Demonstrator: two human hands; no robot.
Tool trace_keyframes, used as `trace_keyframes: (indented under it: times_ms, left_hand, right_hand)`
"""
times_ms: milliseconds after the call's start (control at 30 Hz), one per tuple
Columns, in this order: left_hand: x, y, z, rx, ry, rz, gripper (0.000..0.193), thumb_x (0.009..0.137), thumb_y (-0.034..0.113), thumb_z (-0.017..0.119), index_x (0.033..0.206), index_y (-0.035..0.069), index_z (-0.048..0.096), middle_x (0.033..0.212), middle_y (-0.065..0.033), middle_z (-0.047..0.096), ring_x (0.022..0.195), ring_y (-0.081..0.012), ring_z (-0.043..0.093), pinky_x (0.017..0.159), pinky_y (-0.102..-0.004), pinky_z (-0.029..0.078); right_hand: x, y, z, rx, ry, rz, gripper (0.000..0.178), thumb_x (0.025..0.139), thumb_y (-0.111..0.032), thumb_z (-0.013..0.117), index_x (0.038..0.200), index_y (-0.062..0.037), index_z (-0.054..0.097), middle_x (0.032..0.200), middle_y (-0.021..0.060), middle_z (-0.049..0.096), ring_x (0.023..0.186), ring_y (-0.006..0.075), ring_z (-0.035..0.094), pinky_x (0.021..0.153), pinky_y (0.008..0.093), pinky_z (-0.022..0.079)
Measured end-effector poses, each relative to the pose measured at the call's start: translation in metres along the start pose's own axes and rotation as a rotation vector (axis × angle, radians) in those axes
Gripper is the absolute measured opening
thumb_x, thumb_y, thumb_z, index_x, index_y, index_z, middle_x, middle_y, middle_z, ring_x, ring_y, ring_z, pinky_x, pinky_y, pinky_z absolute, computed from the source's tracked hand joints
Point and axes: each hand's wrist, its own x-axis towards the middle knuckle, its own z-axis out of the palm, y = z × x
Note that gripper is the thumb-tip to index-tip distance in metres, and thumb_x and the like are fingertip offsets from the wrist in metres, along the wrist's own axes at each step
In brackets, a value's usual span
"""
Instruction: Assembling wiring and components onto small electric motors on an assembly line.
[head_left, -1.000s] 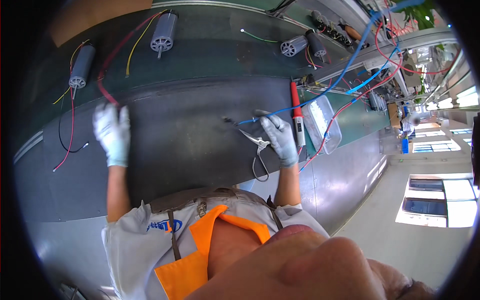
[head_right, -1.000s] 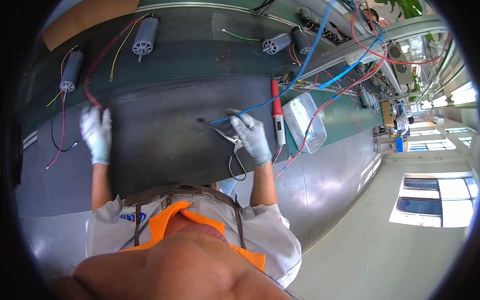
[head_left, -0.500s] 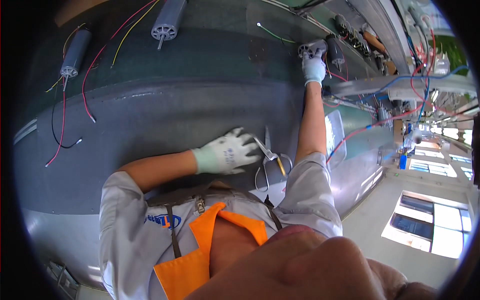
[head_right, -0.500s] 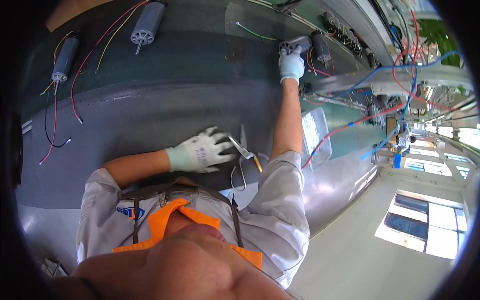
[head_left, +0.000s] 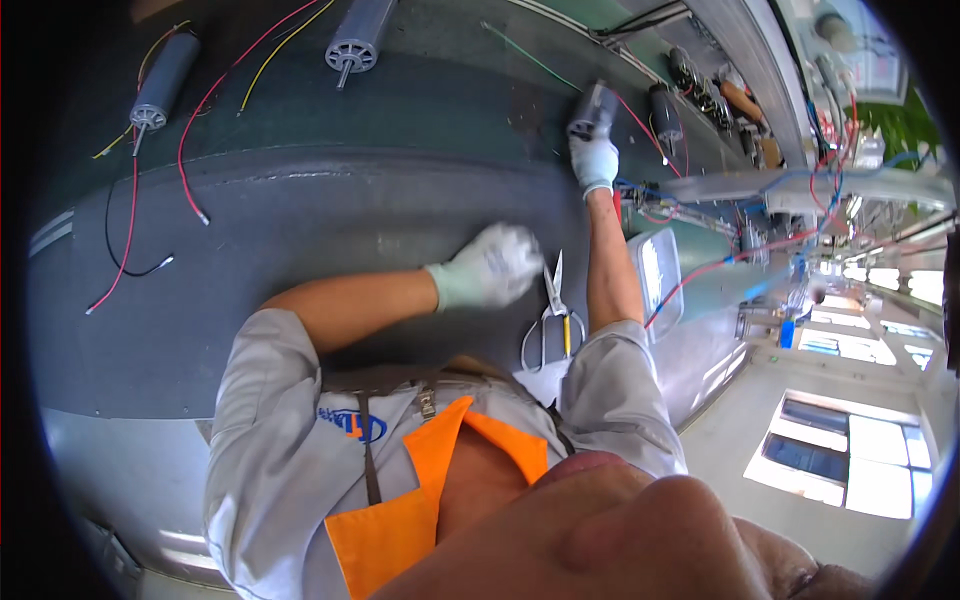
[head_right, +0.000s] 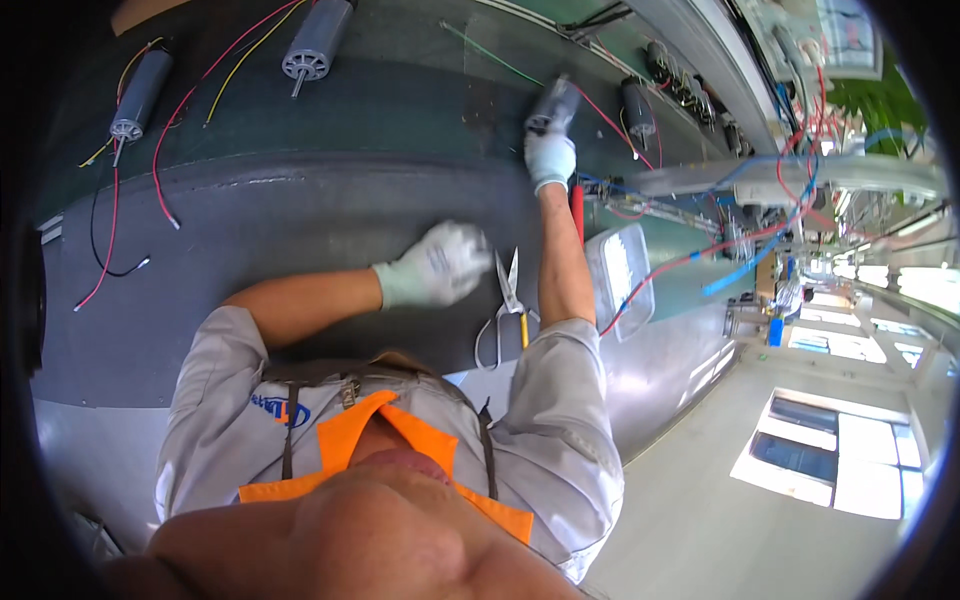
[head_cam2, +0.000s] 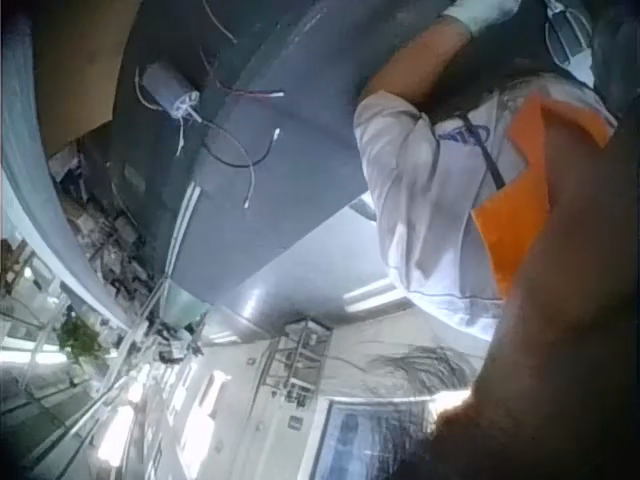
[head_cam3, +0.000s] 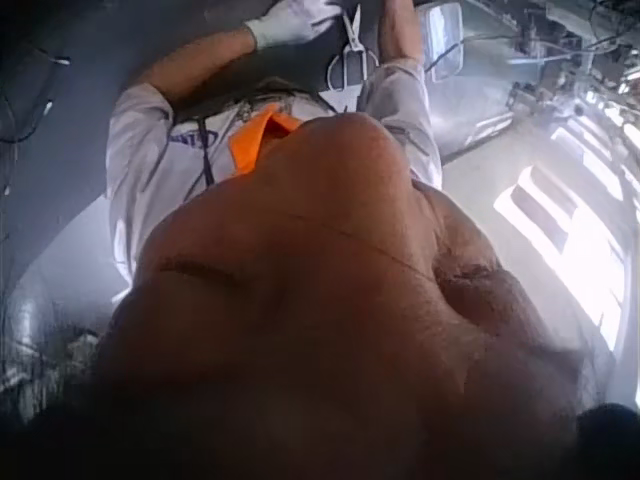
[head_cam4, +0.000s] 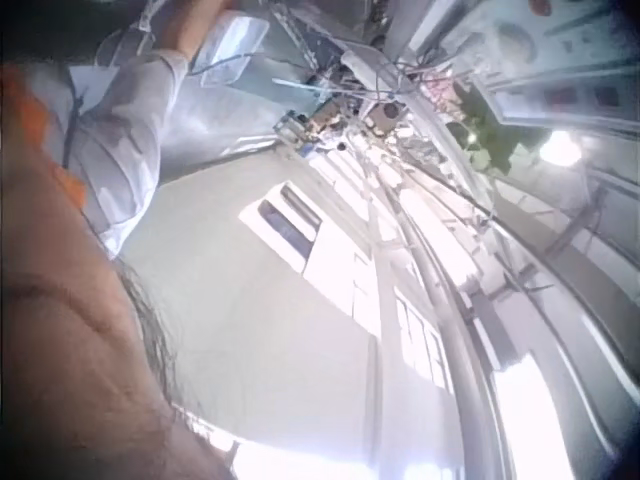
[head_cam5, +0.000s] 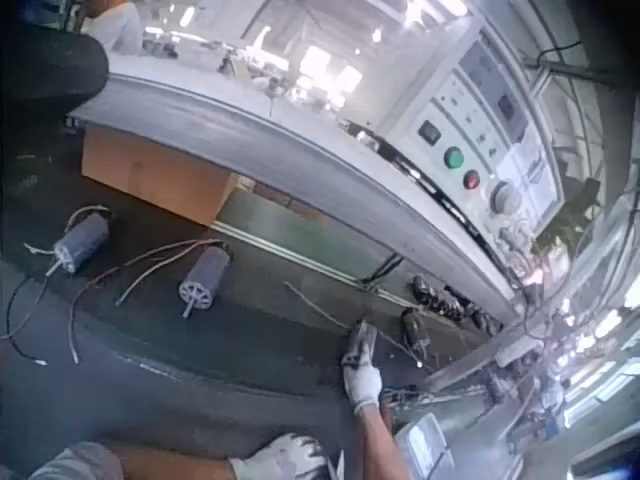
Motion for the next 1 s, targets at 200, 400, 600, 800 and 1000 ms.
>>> trace_keyframes:
  times_ms: [200,400,600,800,1000]
  left_hand:
    - [0.014,-0.063,-0.054,0.023,0.915,-0.222,0.039,0.085,0.011,0.059,0.124,0.006,0.061,0.122,-0.0201,0.061,0.112,-0.0398,0.056,0.098,-0.0474,0.045]
    - [-0.075,-0.072,-0.102,-0.322,0.592,-0.389,0.04,0.097,0.03,0.06,0.127,0.004,0.061,0.123,-0.0192,0.061,0.116,-0.0375,0.057,0.102,-0.0437,0.044]
    - [-0.148,0.012,-0.117,-0.131,0.39,-0.341,0.033,0.097,0.019,0.06,0.124,0.0,0.061,0.114,-0.0162,0.064,0.107,-0.0309,0.063,0.095,-0.0375,0.049]
    - [-0.145,0.004,-0.096,-0.119,0.472,-0.059,0.027,0.098,0.021,0.057,0.12,0.006,0.065,0.106,-0.0155,0.069,0.1,-0.0354,0.064,0.09,-0.0448,0.051]
    - [-0.17,0.018,-0.127,0.264,0.016,-0.213,0.048,0.103,0.047,0.045,0.106,0.005,0.069,0.092,-0.0159,0.069,0.091,-0.0331,0.067,0.084,-0.0422,0.052]
  right_hand:
    - [-0.16,-0.093,-0.049,0.087,0.081,-0.502,0.05,0.086,-0.016,0.059,0.135,-0.025,0.06,0.087,0.013,0.073,0.065,0.0311,0.07,0.058,0.0449,0.054]
    - [-0.338,-0.166,-0.108,0.356,-0.41,-0.587,0.055,0.089,-0.017,0.065,0.142,-0.021,0.053,0.092,0.014,0.072,0.075,0.0309,0.071,0.065,0.0393,0.056]
    - [-0.358,-0.17,-0.153,0.356,0.035,-0.883,0.059,0.081,-0.011,0.068,0.138,-0.0067,0.053,0.086,0.0165,0.069,0.078,0.0328,0.067,0.076,0.0441,0.054]
    - [-0.312,-0.12,-0.092,0.244,-0.115,-0.34,0.039,0.087,-0.018,0.063,0.124,-0.0096,0.064,0.091,0.0203,0.071,0.087,0.0391,0.068,0.078,0.0471,0.054]
    - [-0.308,-0.123,-0.224,0.336,-0.36,-0.41,0.022,0.085,-0.025,0.062,0.093,-0.0074,0.071,0.075,0.0158,0.068,0.071,0.0337,0.068,0.068,0.0445,0.054]
